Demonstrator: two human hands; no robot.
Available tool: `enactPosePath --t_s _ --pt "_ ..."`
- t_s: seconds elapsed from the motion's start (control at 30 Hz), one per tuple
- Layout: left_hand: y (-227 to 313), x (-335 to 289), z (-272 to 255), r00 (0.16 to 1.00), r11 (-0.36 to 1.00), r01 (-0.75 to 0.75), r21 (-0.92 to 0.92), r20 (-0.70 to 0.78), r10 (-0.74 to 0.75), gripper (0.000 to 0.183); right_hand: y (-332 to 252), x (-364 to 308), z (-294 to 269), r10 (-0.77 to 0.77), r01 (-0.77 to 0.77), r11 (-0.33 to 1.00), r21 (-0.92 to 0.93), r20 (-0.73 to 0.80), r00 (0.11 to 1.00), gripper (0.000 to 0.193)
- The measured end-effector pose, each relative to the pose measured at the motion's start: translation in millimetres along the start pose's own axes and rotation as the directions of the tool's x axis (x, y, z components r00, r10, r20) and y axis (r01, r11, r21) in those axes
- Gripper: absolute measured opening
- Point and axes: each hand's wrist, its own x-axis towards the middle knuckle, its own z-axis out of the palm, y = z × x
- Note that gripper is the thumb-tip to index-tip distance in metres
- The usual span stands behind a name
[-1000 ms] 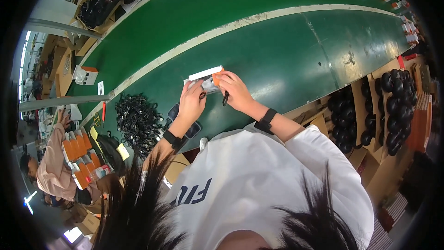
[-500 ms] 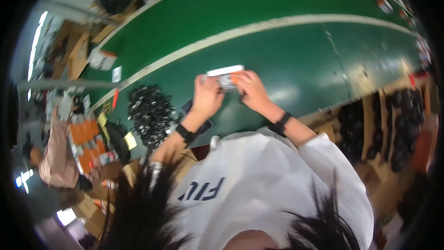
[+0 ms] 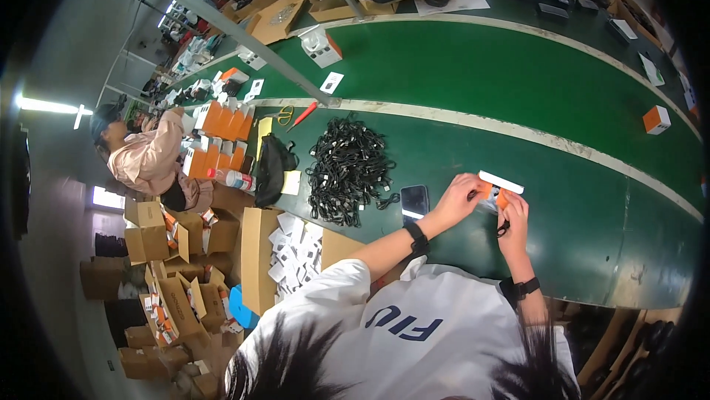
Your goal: Packing items and components into boxes on an assembly line workbench.
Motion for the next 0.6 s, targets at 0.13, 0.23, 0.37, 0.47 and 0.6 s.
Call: enactPosePath --t_s 0.13,0.23,0.37,0.47,0.6 --pt "17 22 -8 0.973 0.997 -0.065 0.042 -0.219 0.073 0.025 6 -2 2 0.010 -0.010 1.000 -0.013 -0.031 0.999 0.027" --pt "1 18 -7 0.983 0.977 -0.185 -0.103 -0.012 0.185 0.022 12 -5 -1 -0.035 0.035 0.998 -0.045 -0.004 0.999 0.018" --pt "1 10 -16 0.981 0.975 -0.080 -0.209 0.157 0.114 0.019 10 -8 -3 0.039 -0.037 0.998 -0.047 0.037 0.999 0.024" --pt "-2 9 -19 0.969 0.972 -0.186 -0.147 0.138 0.206 0.020 13 -11 -5 -0.006 0.005 1.000 0.009 0.061 0.998 0.029" --pt "-12 12 -15 0.959 0.975 -0.165 -0.146 0.206 0.193 0.024 7 -14 -13 0.046 -0.053 0.992 0.113 0.069 0.997 0.015"
